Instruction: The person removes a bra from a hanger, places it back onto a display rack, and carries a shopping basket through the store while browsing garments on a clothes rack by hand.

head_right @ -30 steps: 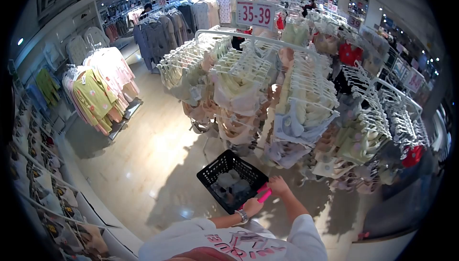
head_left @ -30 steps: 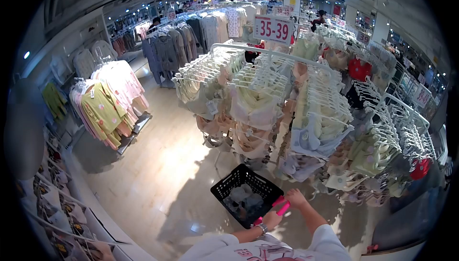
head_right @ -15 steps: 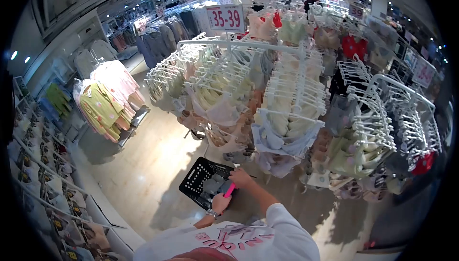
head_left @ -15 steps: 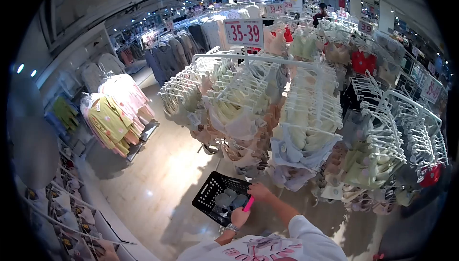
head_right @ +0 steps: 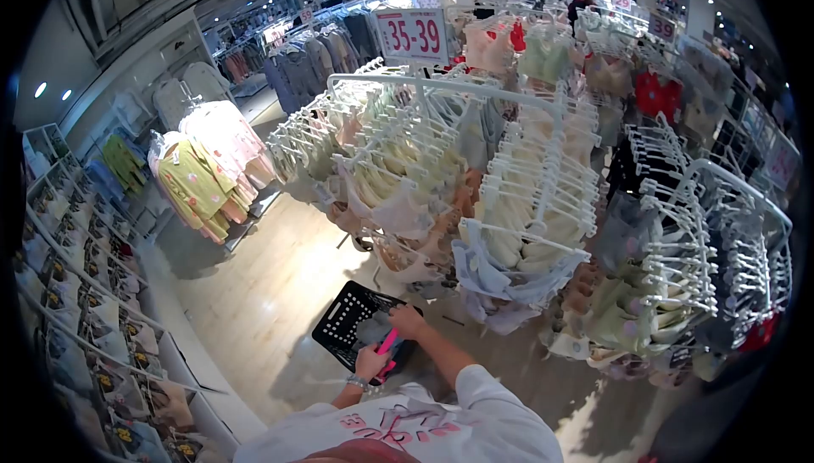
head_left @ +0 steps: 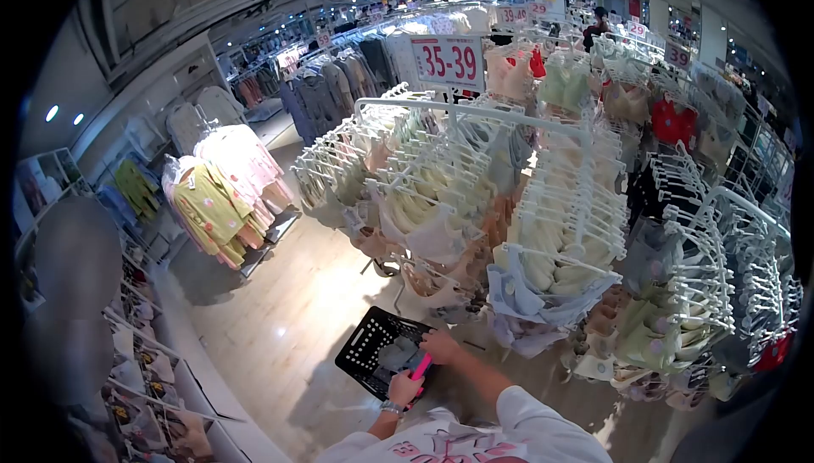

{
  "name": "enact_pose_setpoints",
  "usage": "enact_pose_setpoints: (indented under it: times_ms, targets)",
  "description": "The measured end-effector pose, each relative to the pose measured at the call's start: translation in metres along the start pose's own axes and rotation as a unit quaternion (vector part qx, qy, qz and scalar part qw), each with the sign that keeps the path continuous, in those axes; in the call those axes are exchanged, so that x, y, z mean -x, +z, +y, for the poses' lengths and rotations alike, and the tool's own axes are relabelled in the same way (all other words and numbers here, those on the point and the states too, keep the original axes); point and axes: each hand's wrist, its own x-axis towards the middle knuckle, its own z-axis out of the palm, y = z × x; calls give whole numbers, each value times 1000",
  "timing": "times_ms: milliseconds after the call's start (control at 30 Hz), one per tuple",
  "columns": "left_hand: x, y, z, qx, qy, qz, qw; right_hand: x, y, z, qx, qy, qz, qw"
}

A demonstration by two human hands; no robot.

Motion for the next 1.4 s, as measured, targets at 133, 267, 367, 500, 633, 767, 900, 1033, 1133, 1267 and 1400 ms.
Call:
enact_pose_setpoints:
  times_ms: [133, 267, 367, 500, 633, 767, 900, 1033, 1133, 1267, 1400]
  targets:
    - [-19, 7, -22, -16, 17, -14, 1000, -11, 6, 2, -21, -11, 33, 999]
    - [-31, -8, -26, 67, -119, -179, 974, -25, 4, -3, -20, -4, 13, 1000]
    - [-61, 4, -61, 105, -165, -344, 918, -32, 4, 0, -20, -6, -7, 1000]
    - [-79, 4, -85, 164, -97, -405, 894, -41, 1, 4, -76, -20, -10, 997]
    - [-84, -16, -71, 146, -42, -388, 909, -52, -5, 24, -312, 68, -74, 945]
    - [-89, -40, -62, 128, -16, -370, 920, -56, -39, 71, -473, 141, -51, 868]
    - [-94, -65, -50, 110, 7, -352, 930, -75, -33, 122, -833, 71, 254, 487]
    - [-113, -49, -83, 133, -10, -390, 911, -99, -83, 116, -816, 278, 277, 425]
    - [-121, -46, -95, 102, -14, -400, 911, -102, -62, 125, -834, 256, 302, 383]
    - [-123, -72, -74, 15, -45, -417, 908, -85, -42, 114, -883, 189, 294, 313]
    - [-132, -84, -53, -83, 63, -157, 982, -77, -19, 107, -913, 162, 269, 261]
